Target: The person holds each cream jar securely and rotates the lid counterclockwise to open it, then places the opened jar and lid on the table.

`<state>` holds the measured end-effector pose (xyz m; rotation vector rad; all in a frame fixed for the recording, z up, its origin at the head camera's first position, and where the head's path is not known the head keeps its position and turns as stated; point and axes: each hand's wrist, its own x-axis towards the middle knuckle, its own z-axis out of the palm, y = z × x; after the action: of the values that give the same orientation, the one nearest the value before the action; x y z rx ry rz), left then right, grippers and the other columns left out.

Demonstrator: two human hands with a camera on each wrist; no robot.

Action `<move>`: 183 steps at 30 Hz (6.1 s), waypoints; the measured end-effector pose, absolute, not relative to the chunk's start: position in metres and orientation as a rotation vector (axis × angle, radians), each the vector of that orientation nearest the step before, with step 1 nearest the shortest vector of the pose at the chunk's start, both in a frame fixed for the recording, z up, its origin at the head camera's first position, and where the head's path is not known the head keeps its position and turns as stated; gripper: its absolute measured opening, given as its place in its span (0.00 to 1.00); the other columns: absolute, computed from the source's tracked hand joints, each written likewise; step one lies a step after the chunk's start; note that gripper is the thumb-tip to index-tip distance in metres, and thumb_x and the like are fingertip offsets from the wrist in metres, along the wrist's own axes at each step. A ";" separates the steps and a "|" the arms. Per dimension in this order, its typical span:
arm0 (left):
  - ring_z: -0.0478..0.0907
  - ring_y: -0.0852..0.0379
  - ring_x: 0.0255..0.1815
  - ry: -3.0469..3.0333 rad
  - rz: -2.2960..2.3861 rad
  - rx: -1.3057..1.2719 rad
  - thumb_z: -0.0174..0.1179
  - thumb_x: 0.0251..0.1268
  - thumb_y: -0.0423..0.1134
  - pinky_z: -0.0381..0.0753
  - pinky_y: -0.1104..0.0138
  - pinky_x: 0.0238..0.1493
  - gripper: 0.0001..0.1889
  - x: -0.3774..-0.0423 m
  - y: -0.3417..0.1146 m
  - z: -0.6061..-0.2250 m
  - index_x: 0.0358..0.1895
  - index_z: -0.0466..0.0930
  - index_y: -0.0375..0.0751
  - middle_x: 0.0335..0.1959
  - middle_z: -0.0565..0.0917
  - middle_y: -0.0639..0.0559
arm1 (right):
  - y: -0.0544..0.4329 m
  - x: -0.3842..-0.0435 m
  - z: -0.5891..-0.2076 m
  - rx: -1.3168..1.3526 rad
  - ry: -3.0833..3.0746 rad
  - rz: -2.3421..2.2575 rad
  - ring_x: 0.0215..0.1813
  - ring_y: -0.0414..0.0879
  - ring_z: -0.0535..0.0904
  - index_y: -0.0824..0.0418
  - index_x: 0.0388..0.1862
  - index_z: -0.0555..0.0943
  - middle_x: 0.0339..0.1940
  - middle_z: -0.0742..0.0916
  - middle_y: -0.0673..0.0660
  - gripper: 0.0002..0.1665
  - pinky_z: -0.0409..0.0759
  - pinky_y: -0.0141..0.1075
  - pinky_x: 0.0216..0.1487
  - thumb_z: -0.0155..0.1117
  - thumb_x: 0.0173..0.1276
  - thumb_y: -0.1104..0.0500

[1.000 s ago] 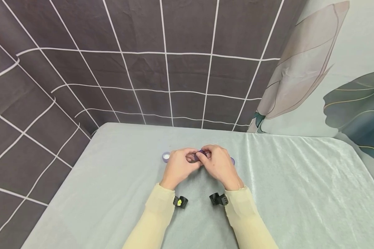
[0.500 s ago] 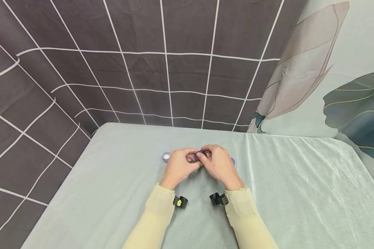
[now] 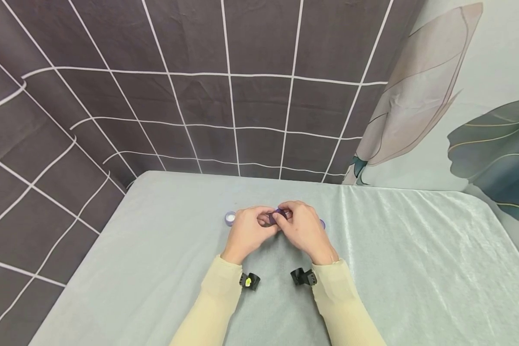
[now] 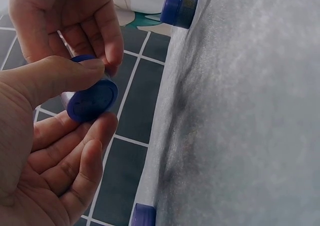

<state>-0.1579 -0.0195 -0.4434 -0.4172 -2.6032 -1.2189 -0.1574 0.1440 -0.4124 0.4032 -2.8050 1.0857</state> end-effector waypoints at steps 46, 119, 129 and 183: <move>0.83 0.69 0.32 -2.619 -1.268 -0.400 0.75 0.50 0.41 0.79 0.75 0.37 0.16 -0.157 -0.019 -0.443 0.45 0.90 0.46 0.34 0.89 0.57 | 0.145 -0.158 -0.413 0.443 -2.812 1.103 0.42 0.52 0.85 0.67 0.51 0.84 0.44 0.87 0.61 0.16 0.80 0.49 0.47 0.64 0.66 0.61; 0.83 0.67 0.30 -2.613 -1.284 -0.412 0.75 0.48 0.38 0.78 0.73 0.34 0.16 -0.157 -0.020 -0.441 0.44 0.90 0.44 0.29 0.89 0.57 | 0.145 -0.157 -0.411 0.568 -2.783 1.126 0.46 0.53 0.86 0.65 0.51 0.83 0.49 0.87 0.60 0.19 0.80 0.49 0.49 0.63 0.59 0.65; 0.82 0.68 0.28 -2.621 -1.325 -0.394 0.74 0.48 0.37 0.77 0.73 0.33 0.17 -0.157 -0.019 -0.441 0.45 0.90 0.43 0.28 0.89 0.57 | 0.145 -0.157 -0.413 0.573 -2.784 1.122 0.48 0.53 0.85 0.66 0.54 0.82 0.51 0.86 0.61 0.19 0.79 0.50 0.52 0.64 0.65 0.61; 0.82 0.70 0.31 -2.624 -1.224 -0.422 0.77 0.50 0.45 0.78 0.76 0.37 0.16 -0.157 -0.020 -0.442 0.44 0.90 0.48 0.32 0.88 0.60 | 0.143 -0.156 -0.411 0.294 -2.837 1.189 0.42 0.50 0.86 0.67 0.54 0.81 0.41 0.89 0.58 0.24 0.81 0.48 0.47 0.63 0.72 0.49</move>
<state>-0.1573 -0.0196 -0.4420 -0.4220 -2.6243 -1.2243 -0.1565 0.1430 -0.4107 0.2939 -2.8370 1.1886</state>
